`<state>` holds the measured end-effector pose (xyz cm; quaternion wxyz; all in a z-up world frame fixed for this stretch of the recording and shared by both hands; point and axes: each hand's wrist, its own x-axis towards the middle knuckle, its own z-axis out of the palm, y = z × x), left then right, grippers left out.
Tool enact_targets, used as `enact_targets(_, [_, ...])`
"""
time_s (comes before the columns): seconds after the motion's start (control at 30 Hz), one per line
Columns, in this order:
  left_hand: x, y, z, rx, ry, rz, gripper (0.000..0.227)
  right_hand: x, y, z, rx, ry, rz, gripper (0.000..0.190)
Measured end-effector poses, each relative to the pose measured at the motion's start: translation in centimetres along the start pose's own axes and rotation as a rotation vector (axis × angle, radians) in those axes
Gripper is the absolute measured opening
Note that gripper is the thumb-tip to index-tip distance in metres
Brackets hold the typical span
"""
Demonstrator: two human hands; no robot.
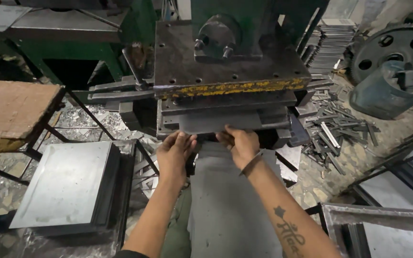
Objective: Positioning metal plates into a stamping machine and stacking the processed plates.
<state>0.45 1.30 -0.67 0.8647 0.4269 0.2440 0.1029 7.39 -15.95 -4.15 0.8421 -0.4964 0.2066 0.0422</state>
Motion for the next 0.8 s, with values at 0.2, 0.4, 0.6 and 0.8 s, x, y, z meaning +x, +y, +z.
enact_targets(0.2, [0.0,-0.5,0.2,0.0,0.022,0.051,0.037,-0.7,-0.4,0.2,-0.02,0.009,-0.008,0.029])
enact_targets(0.4, [0.3,-2.4,1.7,-0.055,0.074,0.079,0.037,0.7,-1.2,-1.2,-0.033,0.043,-0.013,0.035])
enact_targets(0.6, [-0.4,-1.8,1.7,-0.05,0.046,0.065,0.038,-1.0,-2.2,-0.7,0.002,0.041,-0.014,0.031])
enact_targets(0.8, [-0.4,0.0,0.1,0.113,-0.072,-0.035,0.034,-0.8,-1.7,-1.3,-0.039,0.012,-0.024,0.028])
